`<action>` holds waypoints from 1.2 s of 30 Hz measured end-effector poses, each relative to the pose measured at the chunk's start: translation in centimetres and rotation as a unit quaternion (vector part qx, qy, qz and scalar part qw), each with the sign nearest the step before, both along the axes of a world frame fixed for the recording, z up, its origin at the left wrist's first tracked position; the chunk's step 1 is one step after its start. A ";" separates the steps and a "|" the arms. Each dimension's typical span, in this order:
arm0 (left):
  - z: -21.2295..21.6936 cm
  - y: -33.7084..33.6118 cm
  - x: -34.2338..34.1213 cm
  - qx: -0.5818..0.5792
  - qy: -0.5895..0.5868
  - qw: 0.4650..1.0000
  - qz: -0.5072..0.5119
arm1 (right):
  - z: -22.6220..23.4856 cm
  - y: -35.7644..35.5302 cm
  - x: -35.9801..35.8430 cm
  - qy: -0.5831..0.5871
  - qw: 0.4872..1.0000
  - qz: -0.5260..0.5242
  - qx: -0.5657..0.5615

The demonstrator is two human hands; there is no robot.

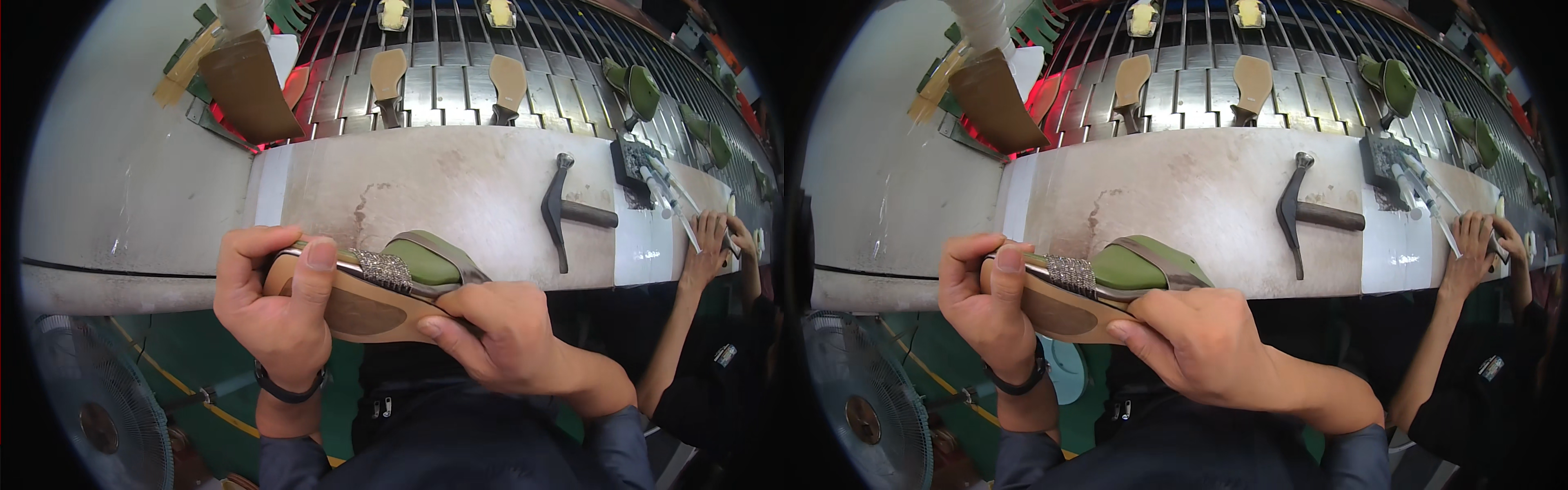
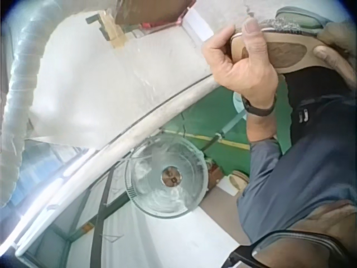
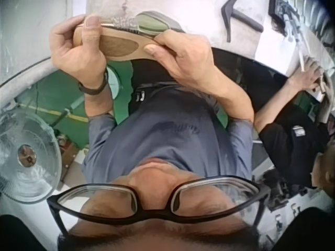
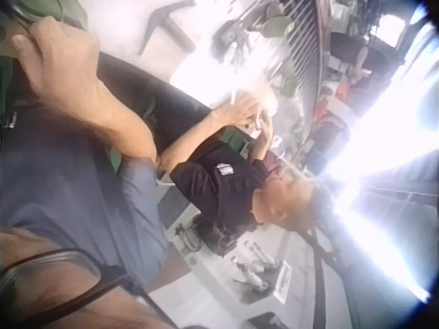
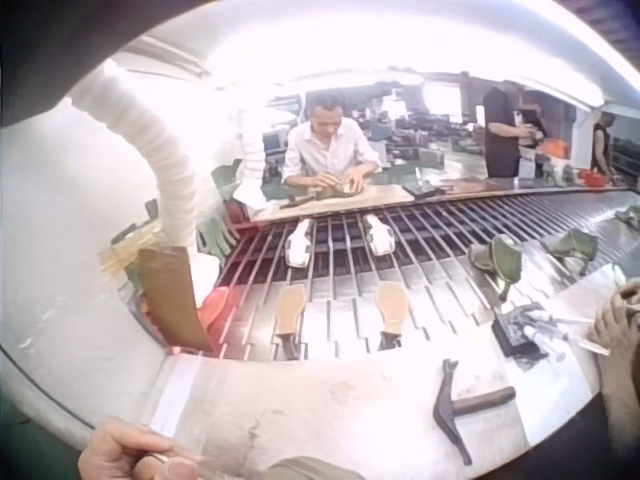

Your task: The person assembles high-heeled shoes by taking shoe uppers on lasts and soles from a conveyor line, aligning and pressing the soles onto the shoes by hand, and tapping along the edges with a hammer to secure them.

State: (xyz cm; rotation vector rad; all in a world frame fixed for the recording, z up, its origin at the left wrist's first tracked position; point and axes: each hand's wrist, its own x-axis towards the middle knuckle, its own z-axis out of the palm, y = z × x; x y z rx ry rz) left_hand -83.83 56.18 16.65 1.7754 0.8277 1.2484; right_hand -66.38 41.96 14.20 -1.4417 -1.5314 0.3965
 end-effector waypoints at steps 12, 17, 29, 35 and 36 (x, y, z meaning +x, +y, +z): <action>0.6 -0.5 0.2 0.012 0.004 1.000 0.001 | 1.0 0.4 0.8 0.029 0.998 0.001 -0.056; 2.9 -1.0 2.4 0.055 0.027 0.990 -0.128 | 3.9 2.2 3.0 -0.075 0.991 -0.062 0.087; -12.8 1.3 5.6 -0.377 -0.177 0.865 -0.281 | -0.3 -3.9 11.3 0.526 0.823 -0.214 -0.031; -12.0 2.8 6.7 -0.355 -0.184 0.906 -0.140 | -3.3 -8.0 2.9 0.598 0.785 -0.151 -0.063; -11.6 4.7 6.6 -0.308 -0.157 0.919 -0.187 | -3.5 -8.5 3.3 0.511 0.829 -0.160 -0.165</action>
